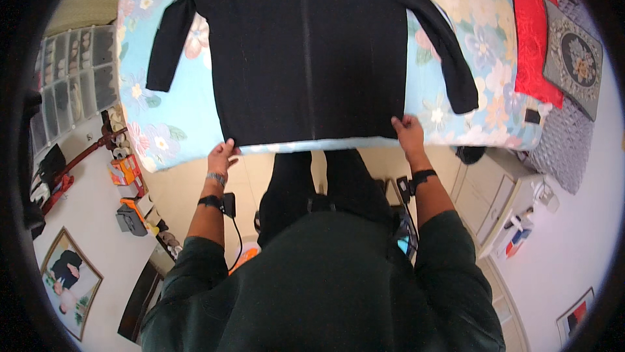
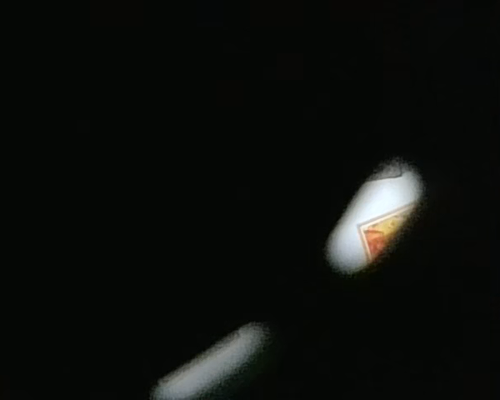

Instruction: The person folds a black jacket on a bed. They first turn the jacket inside out, then lay it flat, smooth the fabric, fold the sleeves inward, and fold the body in half.

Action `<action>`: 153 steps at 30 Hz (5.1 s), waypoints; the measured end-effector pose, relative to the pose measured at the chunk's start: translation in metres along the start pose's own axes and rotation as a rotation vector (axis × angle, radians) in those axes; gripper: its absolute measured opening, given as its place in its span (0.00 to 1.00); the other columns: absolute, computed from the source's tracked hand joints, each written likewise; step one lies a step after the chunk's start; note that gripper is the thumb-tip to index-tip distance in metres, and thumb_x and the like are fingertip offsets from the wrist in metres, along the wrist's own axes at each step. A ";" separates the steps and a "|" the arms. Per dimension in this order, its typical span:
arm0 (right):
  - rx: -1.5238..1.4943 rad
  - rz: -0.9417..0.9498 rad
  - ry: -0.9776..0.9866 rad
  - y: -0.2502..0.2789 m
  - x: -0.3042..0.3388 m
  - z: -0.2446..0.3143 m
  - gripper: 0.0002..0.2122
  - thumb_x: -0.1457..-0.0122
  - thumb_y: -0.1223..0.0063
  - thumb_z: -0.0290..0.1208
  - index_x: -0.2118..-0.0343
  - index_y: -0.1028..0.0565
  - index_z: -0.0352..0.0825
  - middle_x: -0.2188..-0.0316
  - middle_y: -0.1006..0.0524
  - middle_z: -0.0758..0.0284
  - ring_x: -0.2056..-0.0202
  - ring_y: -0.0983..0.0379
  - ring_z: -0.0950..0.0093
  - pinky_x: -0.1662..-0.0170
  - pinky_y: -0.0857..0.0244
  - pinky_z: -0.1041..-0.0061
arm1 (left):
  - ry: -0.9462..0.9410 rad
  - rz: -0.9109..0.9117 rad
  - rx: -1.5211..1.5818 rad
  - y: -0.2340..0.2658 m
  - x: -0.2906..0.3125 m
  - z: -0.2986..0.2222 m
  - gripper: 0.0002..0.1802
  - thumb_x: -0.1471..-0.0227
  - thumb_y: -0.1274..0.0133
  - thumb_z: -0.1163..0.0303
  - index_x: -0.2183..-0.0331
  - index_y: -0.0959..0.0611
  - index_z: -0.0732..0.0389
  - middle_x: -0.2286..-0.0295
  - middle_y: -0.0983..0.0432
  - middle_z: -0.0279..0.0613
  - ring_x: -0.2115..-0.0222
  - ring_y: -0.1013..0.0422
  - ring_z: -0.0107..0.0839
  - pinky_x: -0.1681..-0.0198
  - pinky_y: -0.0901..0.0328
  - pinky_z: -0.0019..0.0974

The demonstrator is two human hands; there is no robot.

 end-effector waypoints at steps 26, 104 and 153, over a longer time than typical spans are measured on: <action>0.322 0.100 0.592 -0.023 0.037 0.146 0.16 0.33 0.30 0.29 0.44 0.19 0.36 0.61 0.17 0.61 0.61 0.16 0.58 0.55 0.21 0.59 | -0.891 -0.594 -0.507 -0.034 0.023 -0.156 0.15 0.34 0.37 0.71 0.49 0.18 0.66 0.52 0.23 0.56 0.53 0.23 0.56 0.46 0.26 0.52; 0.166 0.942 0.103 -0.166 -0.096 0.514 0.45 0.25 0.57 0.76 0.23 0.29 0.38 0.43 0.15 0.66 0.49 0.17 0.71 0.42 0.26 0.72 | -0.965 0.288 -0.280 -0.176 0.127 -0.202 0.14 0.36 0.31 0.64 0.51 0.10 0.56 0.50 0.14 0.45 0.48 0.19 0.48 0.41 0.24 0.49; -0.209 -0.014 0.021 0.066 -0.128 0.145 0.16 0.37 0.22 0.23 0.48 0.15 0.29 0.55 0.11 0.66 0.56 0.16 0.73 0.46 0.22 0.71 | -1.167 0.195 -1.046 -0.190 -0.012 -0.278 0.26 0.31 0.37 0.60 0.36 0.16 0.57 0.37 0.20 0.50 0.33 0.28 0.51 0.28 0.37 0.57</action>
Point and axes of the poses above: each hand's wrist, its own x-axis away from the middle knuckle, its own y-axis out of the back of the hand, z = x × y, the point moved 6 cm from there along -x, towards the middle knuckle
